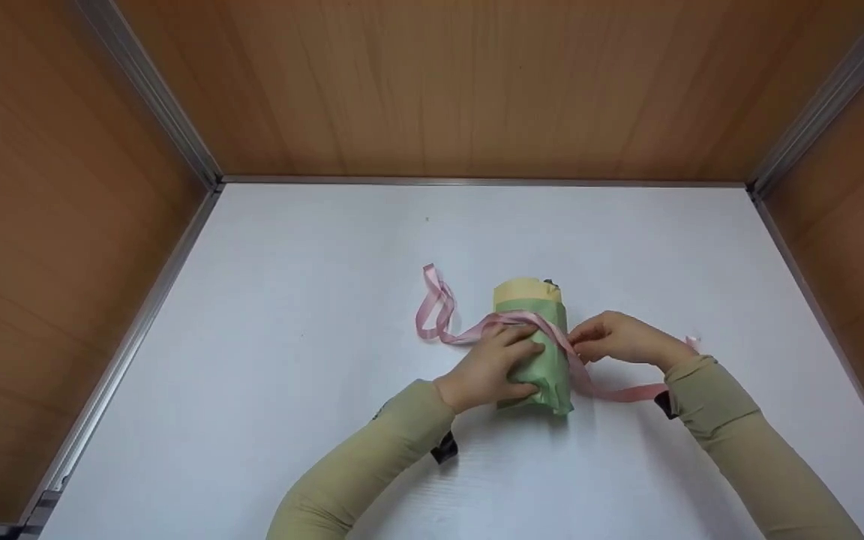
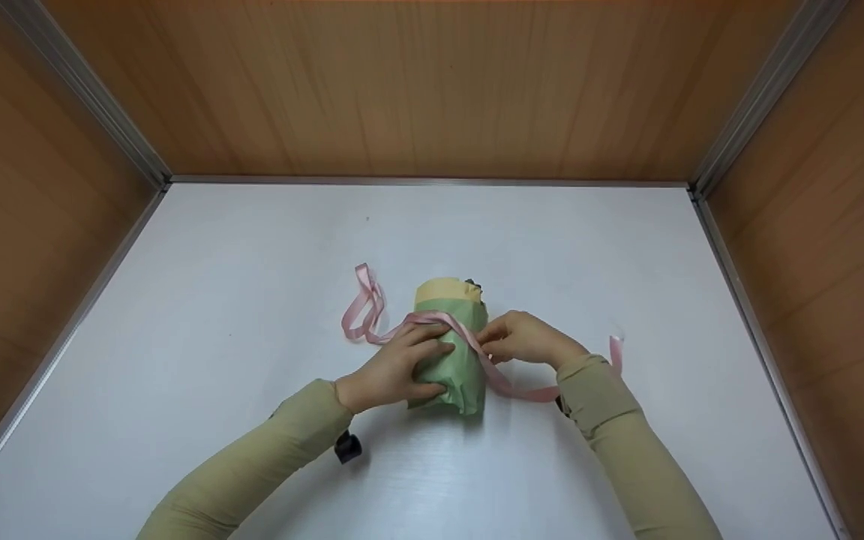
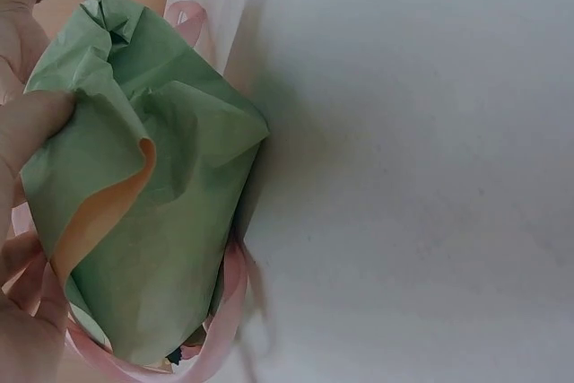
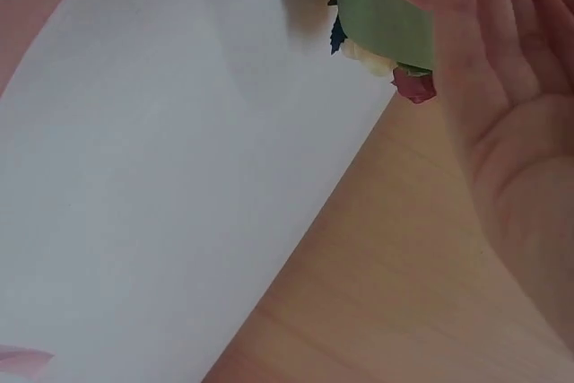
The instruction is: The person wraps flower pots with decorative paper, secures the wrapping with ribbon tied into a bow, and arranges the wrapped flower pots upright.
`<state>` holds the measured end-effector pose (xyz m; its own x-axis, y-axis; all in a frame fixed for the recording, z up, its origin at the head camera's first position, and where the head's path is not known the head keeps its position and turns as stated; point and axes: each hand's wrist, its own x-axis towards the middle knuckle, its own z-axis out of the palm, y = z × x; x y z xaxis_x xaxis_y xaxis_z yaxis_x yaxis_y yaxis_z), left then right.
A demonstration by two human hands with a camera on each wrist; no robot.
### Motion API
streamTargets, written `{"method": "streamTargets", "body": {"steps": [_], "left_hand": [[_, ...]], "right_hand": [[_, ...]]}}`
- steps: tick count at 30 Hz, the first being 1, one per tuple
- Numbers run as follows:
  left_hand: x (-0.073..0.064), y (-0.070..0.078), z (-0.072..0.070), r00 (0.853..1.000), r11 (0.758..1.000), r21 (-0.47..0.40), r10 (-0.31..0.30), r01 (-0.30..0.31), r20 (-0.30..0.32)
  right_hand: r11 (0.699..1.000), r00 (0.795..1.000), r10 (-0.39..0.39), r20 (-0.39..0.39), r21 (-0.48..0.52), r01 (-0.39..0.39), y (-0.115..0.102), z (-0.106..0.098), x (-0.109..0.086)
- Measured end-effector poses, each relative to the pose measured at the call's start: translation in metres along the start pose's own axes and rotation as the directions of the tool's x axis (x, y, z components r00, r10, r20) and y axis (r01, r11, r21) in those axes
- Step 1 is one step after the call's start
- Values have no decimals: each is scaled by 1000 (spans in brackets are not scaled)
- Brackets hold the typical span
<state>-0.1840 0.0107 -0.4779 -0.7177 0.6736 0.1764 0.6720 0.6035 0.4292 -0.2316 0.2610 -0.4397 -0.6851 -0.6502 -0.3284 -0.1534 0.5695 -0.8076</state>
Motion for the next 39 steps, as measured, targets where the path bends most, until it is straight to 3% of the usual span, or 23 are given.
{"method": "streamTargets", "body": {"steps": [9,14,17,22,27,39], "left_hand": [[0,0,0,1000,1000,3,2,-2,-2],[-1,-1,1,1000,1000,17,14,-13,-22],[-1,-1,1,1000,1000,15,13,-12,-25],[-1,-2,2,1000,1000,11,5,-5,-18],[-2,-1,1,1000,1000,6,11,-11,-22],[-2,1,2,1000,1000,1,3,-3,-15]], "right_hand": [[998,975,28,-221,-56,-42,2,16,8],[987,937,-13,-348,-156,-44,7,23,13],[972,922,-47,-386,-232,-48,10,22,14],[970,943,-62,-326,-243,-20,16,19,16],[984,968,-29,-249,-178,-17,23,17,16],[1000,988,0,-157,-4,-1,18,24,13]]}}
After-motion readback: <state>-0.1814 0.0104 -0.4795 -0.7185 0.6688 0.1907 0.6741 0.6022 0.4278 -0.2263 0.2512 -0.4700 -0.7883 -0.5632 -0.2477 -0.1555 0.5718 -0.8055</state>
